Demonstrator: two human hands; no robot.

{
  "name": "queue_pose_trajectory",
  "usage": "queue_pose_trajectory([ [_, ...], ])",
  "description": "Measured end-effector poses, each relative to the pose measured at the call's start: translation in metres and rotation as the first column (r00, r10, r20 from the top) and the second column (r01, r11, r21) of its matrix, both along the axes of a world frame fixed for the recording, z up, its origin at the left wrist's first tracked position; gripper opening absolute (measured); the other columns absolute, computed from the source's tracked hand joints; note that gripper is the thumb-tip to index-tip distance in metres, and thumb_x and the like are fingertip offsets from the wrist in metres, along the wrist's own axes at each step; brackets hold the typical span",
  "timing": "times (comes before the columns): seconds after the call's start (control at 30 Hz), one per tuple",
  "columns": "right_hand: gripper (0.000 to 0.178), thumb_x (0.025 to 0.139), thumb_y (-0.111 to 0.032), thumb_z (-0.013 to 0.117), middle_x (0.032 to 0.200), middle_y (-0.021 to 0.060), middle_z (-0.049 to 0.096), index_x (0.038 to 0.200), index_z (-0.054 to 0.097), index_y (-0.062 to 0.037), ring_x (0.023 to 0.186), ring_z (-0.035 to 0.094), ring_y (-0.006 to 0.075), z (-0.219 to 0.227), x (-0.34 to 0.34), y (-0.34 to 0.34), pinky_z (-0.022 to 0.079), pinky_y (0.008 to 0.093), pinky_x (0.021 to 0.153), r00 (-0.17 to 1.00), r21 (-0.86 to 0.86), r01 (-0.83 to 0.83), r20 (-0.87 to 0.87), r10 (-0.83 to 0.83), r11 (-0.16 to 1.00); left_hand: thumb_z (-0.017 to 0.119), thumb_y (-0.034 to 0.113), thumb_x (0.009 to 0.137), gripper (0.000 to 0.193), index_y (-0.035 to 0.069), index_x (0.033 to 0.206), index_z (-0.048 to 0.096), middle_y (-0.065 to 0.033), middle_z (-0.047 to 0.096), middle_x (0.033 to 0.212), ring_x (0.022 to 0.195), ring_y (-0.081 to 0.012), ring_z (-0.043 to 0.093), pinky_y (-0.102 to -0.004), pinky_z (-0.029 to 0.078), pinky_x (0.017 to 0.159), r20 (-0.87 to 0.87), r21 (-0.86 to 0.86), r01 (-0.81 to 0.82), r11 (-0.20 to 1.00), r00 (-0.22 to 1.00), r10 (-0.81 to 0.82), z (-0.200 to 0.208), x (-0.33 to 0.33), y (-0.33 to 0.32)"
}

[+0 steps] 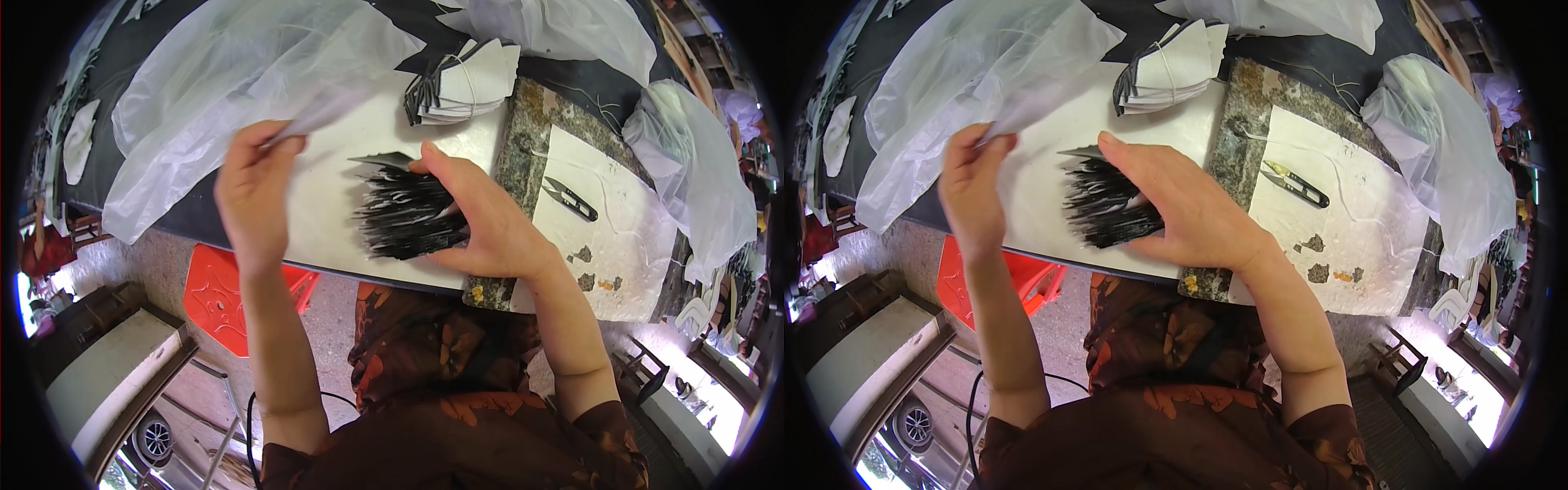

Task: Trimming excess material and threads from shoe upper components using small snips.

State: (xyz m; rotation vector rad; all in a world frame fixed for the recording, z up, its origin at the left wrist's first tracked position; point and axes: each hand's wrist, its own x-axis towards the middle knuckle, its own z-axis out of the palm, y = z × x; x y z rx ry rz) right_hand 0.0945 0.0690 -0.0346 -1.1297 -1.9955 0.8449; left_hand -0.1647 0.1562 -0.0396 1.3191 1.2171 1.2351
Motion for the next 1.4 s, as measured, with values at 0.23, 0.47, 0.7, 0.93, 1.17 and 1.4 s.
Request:
queue_pose_trajectory([
  [0.23,0.111,0.068,-0.015,0.09,0.15,0.0213,0.047,0.16,0.028,-0.0021,0.133,0.05,0.0397,0.005,0.0,-0.011,0.043,0.0427,0.112,0.998,0.017,-0.047,0.033,0.046,0.999,0.058,0.004,0.097,0.019,0.0,0.112,0.069,-0.0049,0.07,0.1,0.09,-0.0097,0.06,-0.0249,0.047,0.081,-0.03,-0.262,0.498,0.827,0.852,-0.523,-0.002,0.016,-0.013],
  [0.47,0.104,0.067,-0.012,0.09,0.149,0.0175,0.046,0.157,0.039,-0.0087,0.134,0.048,0.0372,0.009,-0.001,-0.012,0.048,0.0445,0.106,0.995,-0.174,0.09,-0.038,-0.098,0.981,0.075,0.02,0.088,0.041,0.001,0.123,0.067,-0.0157,0.061,0.13,0.122,-0.0242,0.058,-0.0342,0.044,0.104,-0.053,-0.149,0.591,0.793,0.796,-0.603,0.008,0.018,-0.022],
  [0.7,0.095,0.067,-0.015,0.089,0.15,0.017,0.046,0.151,0.046,-0.0116,0.132,0.05,0.0379,0.01,0.002,-0.015,0.044,0.0449,0.111,0.992,-0.063,0.126,0.029,-0.125,0.99,0.093,0.019,0.06,0.099,0.009,0.148,0.05,-0.0163,0.052,0.14,0.132,-0.0378,0.049,-0.0458,0.043,0.109,-0.541,0.016,0.663,0.749,0.636,-0.551,0.016,0.033,-0.048],
  [0.93,0.03,0.079,-0.01,0.082,0.111,0.0084,0.067,0.108,0.077,-0.0115,0.104,0.063,0.0281,0.026,0.019,-0.034,0.052,0.0368,0.086,0.965,0.021,0.259,0.045,-0.26,0.966,0.092,0.014,0.058,0.105,0.01,0.153,0.046,-0.0162,0.048,0.143,0.133,-0.0384,0.047,-0.0479,0.039,0.112,-0.54,-0.003,0.599,0.801,0.673,-0.505,0.017,0.041,-0.059],
  [1.17,0.015,0.086,-0.004,0.073,0.088,0.0102,0.067,0.101,0.072,-0.0071,0.079,0.068,0.0294,0.014,0.009,-0.053,0.054,0.0367,0.069,0.907,-0.022,0.419,0.063,-0.417,0.908,0.095,0.015,0.056,0.113,0.009,0.156,0.042,-0.017,0.047,0.143,0.133,-0.0397,0.045,-0.0493,0.039,0.112,-0.577,0.097,0.587,0.804,0.691,-0.435,0.012,0.048,-0.073],
  [1.4,0.019,0.091,-0.004,0.07,0.093,0.0121,0.071,0.11,0.069,-0.004,0.081,0.069,0.0299,0.018,0.009,-0.05,0.055,0.0348,0.072,0.906,-0.147,0.424,0.078,-0.417,0.894,0.095,0.011,0.055,0.119,0.008,0.159,0.036,-0.0172,0.048,0.143,0.133,-0.0401,0.046,-0.0462,0.043,0.11,-0.522,0.103,0.572,0.814,0.728,-0.445,0.01,0.051,-0.066],
])
